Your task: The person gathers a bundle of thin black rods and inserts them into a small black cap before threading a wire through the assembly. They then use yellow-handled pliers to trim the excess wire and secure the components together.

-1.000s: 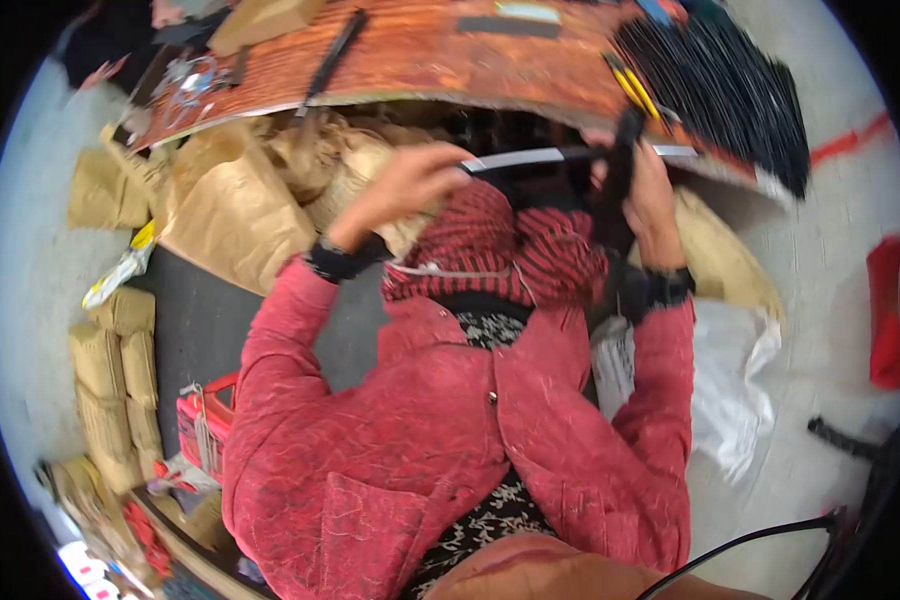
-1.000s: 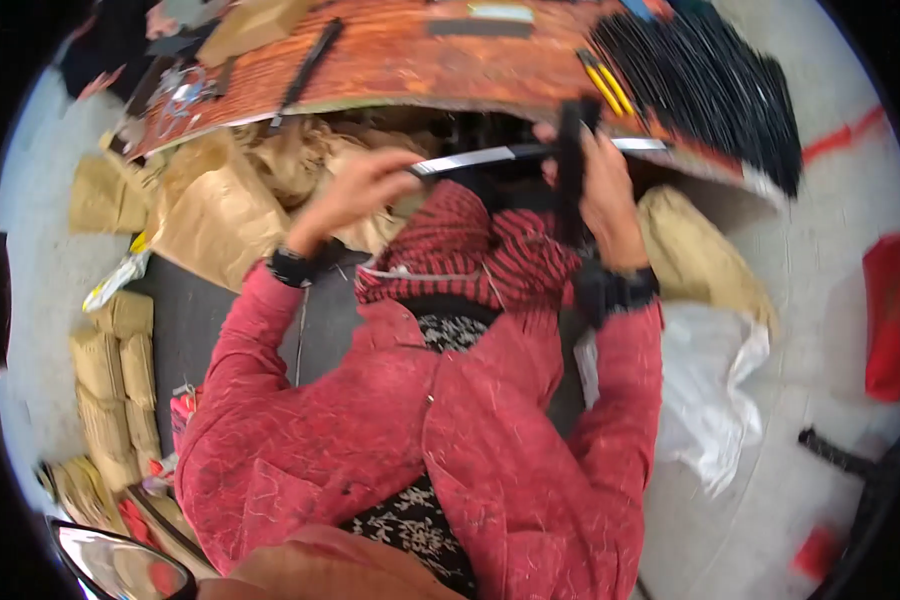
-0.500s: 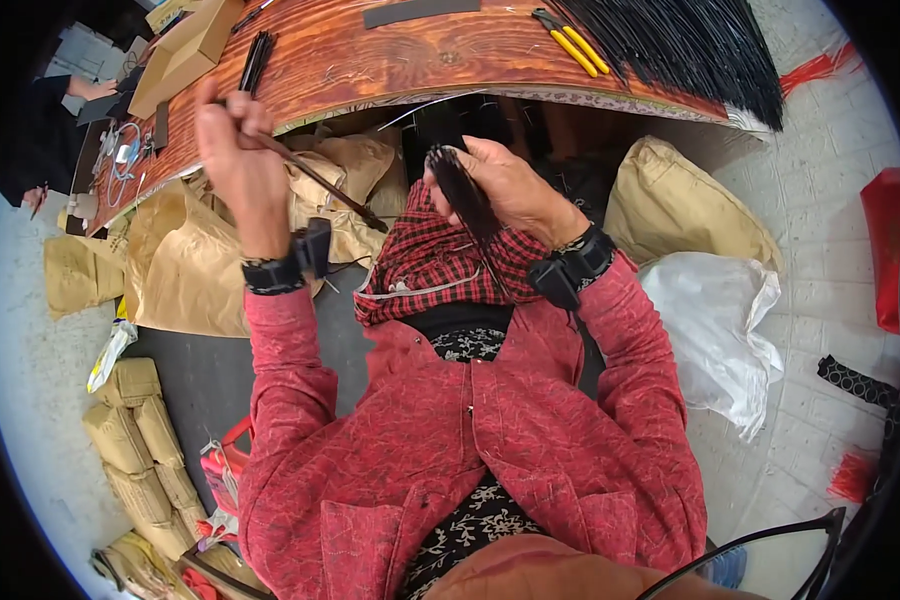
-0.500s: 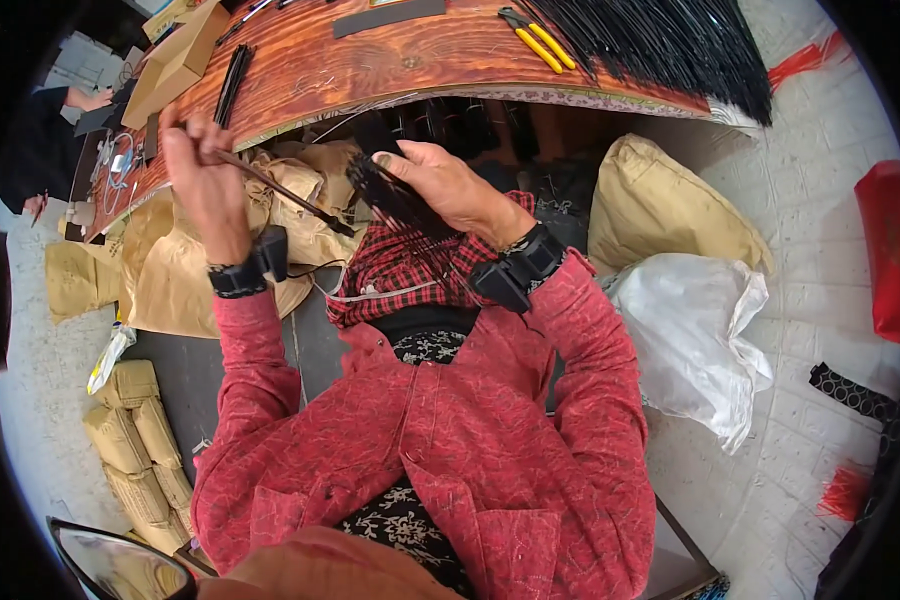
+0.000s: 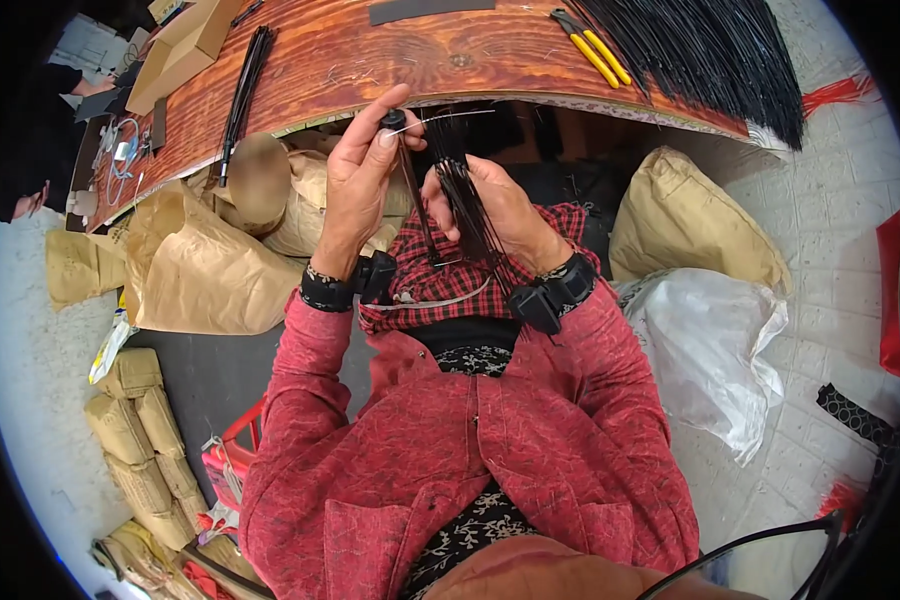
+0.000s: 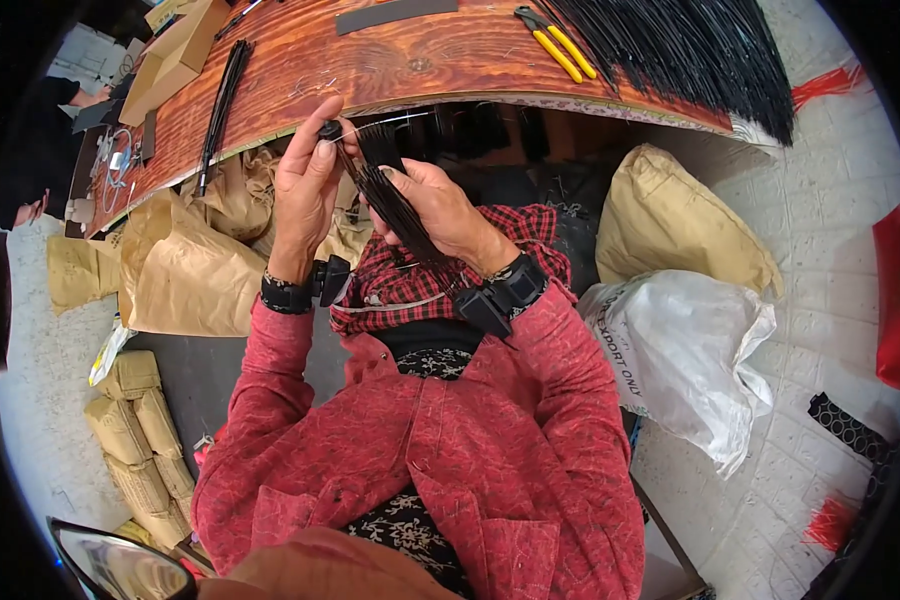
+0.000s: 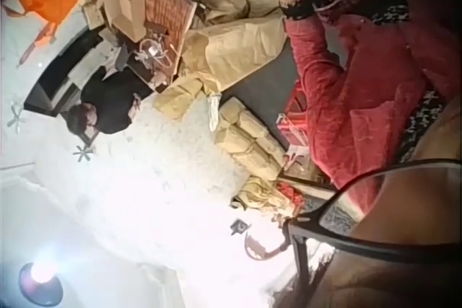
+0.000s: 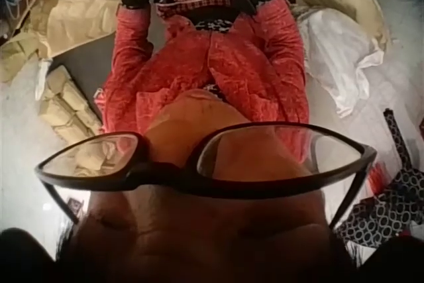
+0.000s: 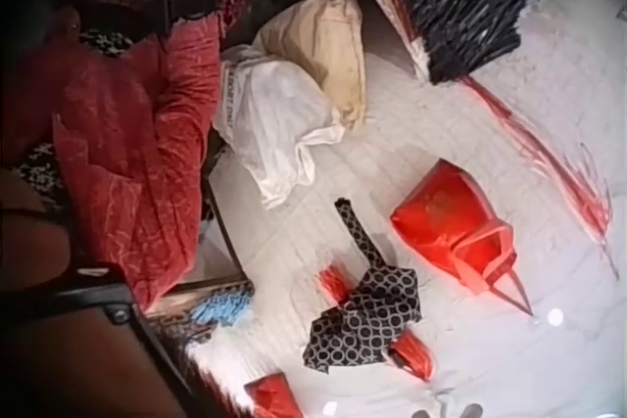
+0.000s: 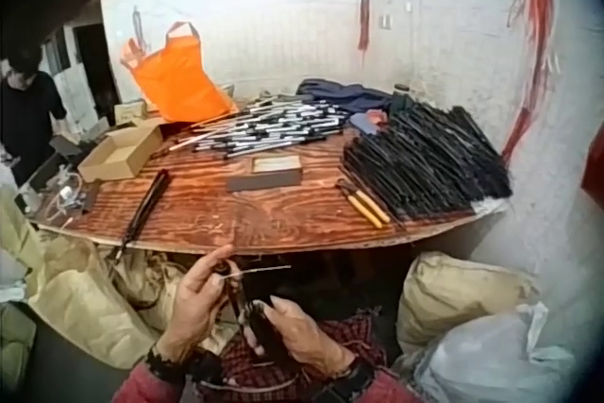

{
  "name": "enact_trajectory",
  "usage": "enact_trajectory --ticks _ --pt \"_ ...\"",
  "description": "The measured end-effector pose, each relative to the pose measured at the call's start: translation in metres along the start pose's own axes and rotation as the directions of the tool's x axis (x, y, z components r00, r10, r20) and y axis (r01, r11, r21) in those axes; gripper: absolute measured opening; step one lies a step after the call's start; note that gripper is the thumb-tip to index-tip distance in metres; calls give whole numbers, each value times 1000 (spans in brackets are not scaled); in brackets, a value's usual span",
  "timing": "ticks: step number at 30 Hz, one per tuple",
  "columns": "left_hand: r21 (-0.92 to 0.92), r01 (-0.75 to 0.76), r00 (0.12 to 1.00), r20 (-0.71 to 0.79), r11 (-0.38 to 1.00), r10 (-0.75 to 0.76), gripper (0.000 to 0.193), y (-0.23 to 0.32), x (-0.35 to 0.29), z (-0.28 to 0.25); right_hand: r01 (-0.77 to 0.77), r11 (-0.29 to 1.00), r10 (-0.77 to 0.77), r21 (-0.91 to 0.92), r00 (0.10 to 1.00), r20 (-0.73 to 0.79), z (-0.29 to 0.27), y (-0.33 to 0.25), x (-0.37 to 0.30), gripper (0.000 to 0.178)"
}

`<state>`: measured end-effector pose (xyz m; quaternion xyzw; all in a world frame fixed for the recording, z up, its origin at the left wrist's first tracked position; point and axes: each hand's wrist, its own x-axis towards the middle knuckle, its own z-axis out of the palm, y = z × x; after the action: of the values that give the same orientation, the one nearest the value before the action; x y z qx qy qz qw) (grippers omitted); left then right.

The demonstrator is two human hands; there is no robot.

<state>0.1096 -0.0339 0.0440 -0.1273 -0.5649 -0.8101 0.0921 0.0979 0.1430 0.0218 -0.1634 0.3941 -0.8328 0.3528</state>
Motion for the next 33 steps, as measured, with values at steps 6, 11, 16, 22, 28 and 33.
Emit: enact_trajectory --ticks 6,11,16,22,28,33 --pt "33 43 999 -10 999 -42 43 2 2 -6 -23 1000 23 -17 1000 9 0 -1 2 34" --pt "17 32 999 -32 999 -31 39 -1 2 -6 -60 998 60 0 998 7 0 1 4 34" --pt "29 -14 995 -95 999 16 37 -1 6 -1 -52 998 52 -27 999 -7 -1 2 6 34" --pt "142 6 991 -130 990 13 38 -1 8 -20 -46 999 46 -4 999 5 4 2 13 35" --pt "83 14 990 -138 996 -3 38 2 7 -19 -4 1000 5 -11 999 34 9 0 20 37" --pt "87 17 989 -151 996 -4 38 7 8 -16 -23 1000 23 9 997 73 11 -3 21 38"
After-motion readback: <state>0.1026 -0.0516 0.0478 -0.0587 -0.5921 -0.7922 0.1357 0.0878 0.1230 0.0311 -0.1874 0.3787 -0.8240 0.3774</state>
